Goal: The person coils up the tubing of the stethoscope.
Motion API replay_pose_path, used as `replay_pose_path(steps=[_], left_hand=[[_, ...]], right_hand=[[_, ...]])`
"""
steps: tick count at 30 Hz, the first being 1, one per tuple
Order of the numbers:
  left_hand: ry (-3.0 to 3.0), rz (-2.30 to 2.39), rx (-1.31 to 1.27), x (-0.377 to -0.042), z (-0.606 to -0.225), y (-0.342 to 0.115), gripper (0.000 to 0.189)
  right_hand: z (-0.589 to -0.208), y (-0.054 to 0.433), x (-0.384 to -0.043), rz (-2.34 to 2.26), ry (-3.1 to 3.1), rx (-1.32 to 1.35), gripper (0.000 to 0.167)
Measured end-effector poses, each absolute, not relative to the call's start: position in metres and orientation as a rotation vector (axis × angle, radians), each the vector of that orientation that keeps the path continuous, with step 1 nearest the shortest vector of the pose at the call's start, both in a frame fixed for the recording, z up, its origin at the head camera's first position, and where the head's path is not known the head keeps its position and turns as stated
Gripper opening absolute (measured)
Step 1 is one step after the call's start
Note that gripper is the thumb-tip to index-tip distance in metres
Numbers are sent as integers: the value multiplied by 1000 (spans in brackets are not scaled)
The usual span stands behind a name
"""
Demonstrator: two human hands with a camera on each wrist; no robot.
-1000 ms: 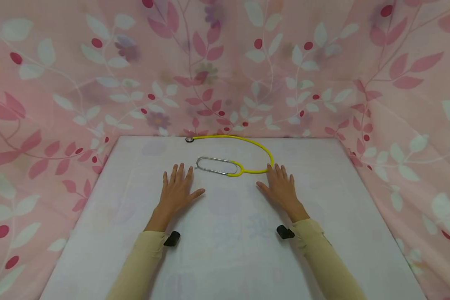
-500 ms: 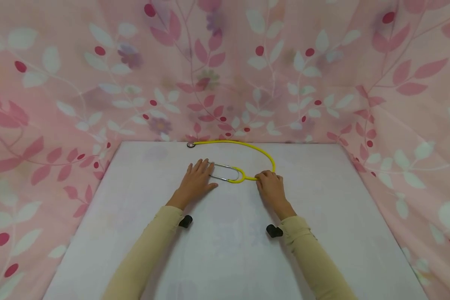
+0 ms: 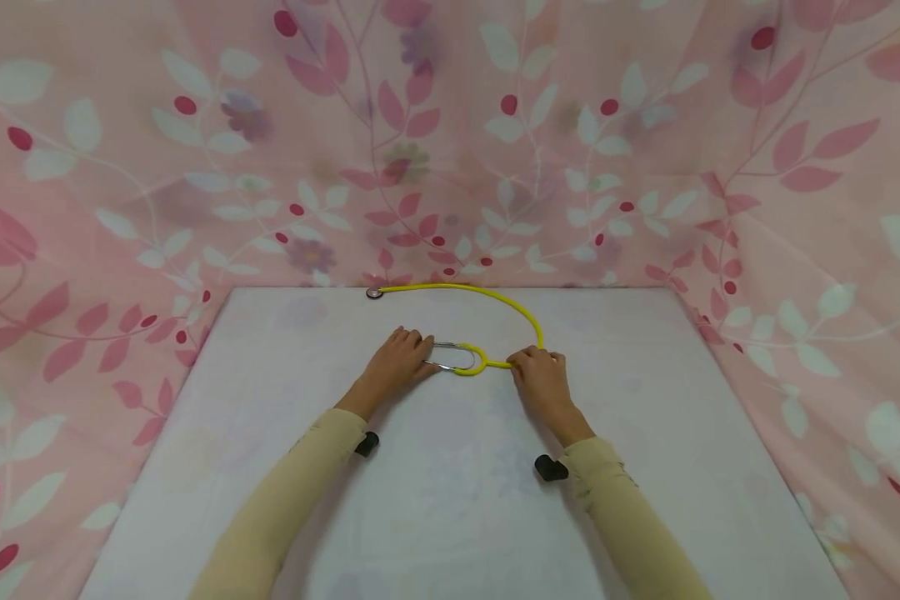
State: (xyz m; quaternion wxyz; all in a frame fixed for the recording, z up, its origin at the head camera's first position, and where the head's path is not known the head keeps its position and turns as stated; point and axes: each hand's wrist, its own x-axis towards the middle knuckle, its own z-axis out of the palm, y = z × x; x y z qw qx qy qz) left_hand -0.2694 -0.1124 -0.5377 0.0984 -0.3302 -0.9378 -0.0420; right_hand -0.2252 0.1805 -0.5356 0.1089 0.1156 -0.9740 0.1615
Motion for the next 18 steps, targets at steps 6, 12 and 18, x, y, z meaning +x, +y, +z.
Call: replay_pose_path(steps=[6, 12, 18], left_hand=[[-2685, -261, -1022, -256, -541, -119, 51], [-2686, -387, -1047, -248, -541, -126, 53], [-2619, -436, -1128, -240, -541, -133, 55]], right_hand=[[-527, 185, -213, 465, -2847, 396, 12], [-520, 190, -207, 452, -2796, 435, 13], [-516, 196, -206, 437, -2784, 452, 13]])
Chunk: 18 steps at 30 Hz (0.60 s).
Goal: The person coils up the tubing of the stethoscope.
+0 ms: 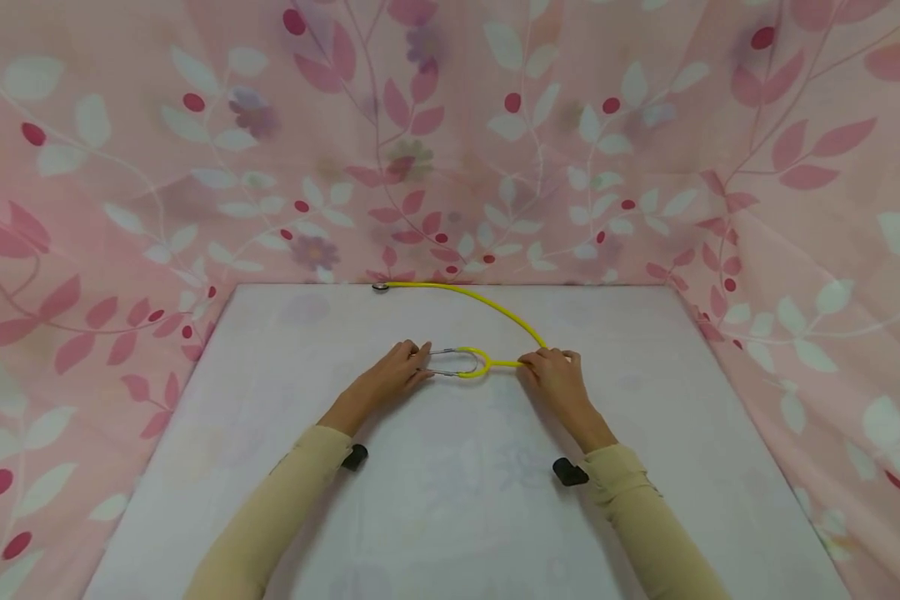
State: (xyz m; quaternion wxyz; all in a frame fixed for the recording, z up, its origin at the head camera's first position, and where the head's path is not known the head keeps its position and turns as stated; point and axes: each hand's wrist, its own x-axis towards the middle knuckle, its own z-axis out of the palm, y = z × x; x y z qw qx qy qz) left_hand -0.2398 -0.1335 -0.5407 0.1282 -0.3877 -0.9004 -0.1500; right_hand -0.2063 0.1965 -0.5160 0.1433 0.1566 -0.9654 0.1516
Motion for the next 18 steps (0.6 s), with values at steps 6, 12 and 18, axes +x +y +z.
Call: replay_pose_path(steps=[6, 12, 18], left_hand=[[-2678, -446, -1172, -229, -535, -139, 49], [-2640, -566, -1207, -222, -521, -140, 45], [-2642, -600, -1184, -217, -514, -148, 44]], right_hand=[[-518, 207, -205, 463, -2828, 469, 20], [-522, 228, -205, 523, -2806, 605, 18], [-518, 240, -207, 630, -2639, 760, 23]])
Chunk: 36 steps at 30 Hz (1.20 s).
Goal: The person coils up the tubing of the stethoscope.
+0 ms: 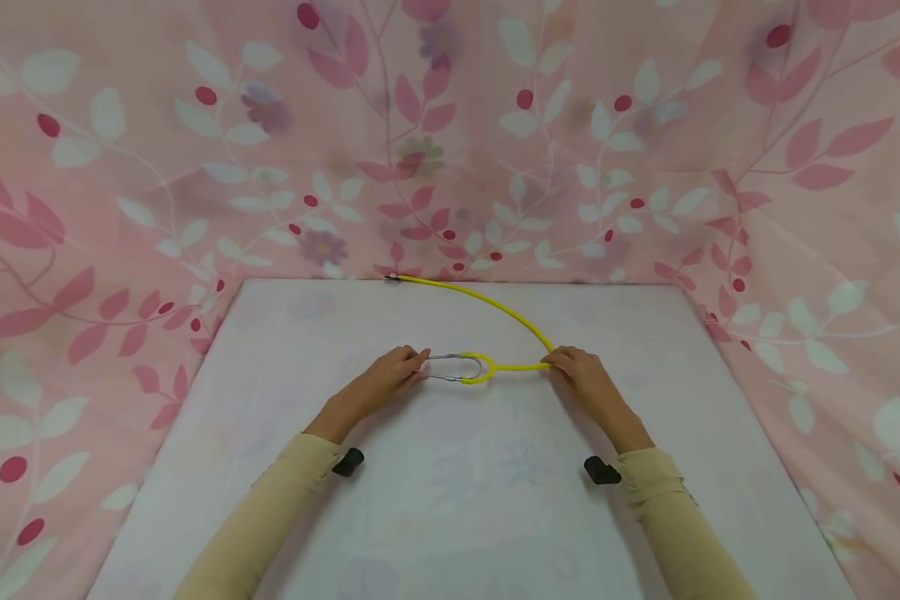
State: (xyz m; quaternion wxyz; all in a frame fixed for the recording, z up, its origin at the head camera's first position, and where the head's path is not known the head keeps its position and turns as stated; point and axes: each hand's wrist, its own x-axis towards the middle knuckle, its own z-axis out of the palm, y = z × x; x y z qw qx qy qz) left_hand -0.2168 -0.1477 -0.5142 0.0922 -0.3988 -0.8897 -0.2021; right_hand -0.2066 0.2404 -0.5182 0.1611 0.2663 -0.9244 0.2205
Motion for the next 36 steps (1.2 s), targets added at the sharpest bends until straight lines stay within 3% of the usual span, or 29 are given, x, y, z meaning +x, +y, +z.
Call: replay_pose_path(steps=[7, 14, 21, 25, 36], left_hand=[[-2686, -679, -1197, -205, -508, -147, 50], [-2530, -755, -1368, -187, -492, -129, 57], [-2439, -825, -1437, -179, -478, -117, 72], [-2431, -845, -1430, -180, -469, -114, 77], [-2425, -834, -1269, -185, -464, -119, 53]], right_hand=[[-503, 225, -221, 900, -2430, 717, 24], [-488, 184, -233, 1347, -2339, 818, 24], [-468, 137, -219, 1609, -2425, 973, 19], [-476, 122, -216, 1723, -2487, 944, 19], [-466, 103, -200, 1846, -2456, 869, 19]])
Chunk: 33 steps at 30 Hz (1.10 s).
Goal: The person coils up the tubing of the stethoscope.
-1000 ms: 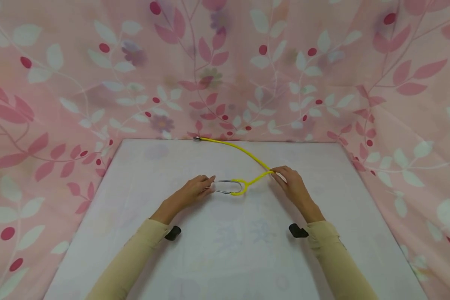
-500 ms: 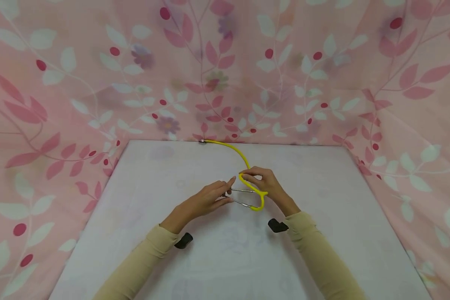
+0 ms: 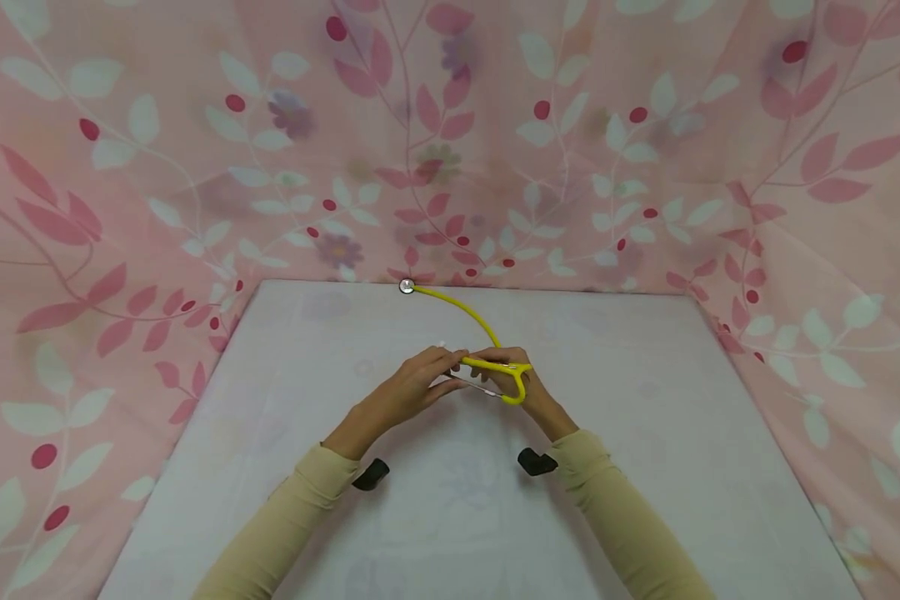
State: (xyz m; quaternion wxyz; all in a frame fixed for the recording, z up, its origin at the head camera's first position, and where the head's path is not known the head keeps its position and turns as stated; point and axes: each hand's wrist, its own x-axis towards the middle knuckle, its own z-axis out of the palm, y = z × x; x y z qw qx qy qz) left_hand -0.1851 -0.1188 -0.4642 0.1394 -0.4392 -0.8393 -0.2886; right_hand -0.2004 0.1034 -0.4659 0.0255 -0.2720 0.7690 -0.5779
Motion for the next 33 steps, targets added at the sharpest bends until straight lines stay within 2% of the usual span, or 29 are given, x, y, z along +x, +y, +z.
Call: replay_pose_path(steps=[6, 10, 17, 26, 33], left_hand=[[-2369, -799, -1204, -190, -469, -117, 53], [-2350, -777, -1123, -196, -474, -116, 54], [-2368, -787, -1031, -202, -483, -121, 53], [-2430, -749, -903, -206, -486, -130, 55], [-2440, -723, -790, -211, -491, -138, 50]], right_hand=[[-479, 97, -196, -1816, 2335, -766, 22], [-497, 95, -191, -1835, 2343, -813, 28], [-513, 98, -176, -1472, 2730, -875, 31], [-488, 106, -151, -1120, 2938, -999, 35], [-458, 109, -135, -871, 3122, -1080, 21]])
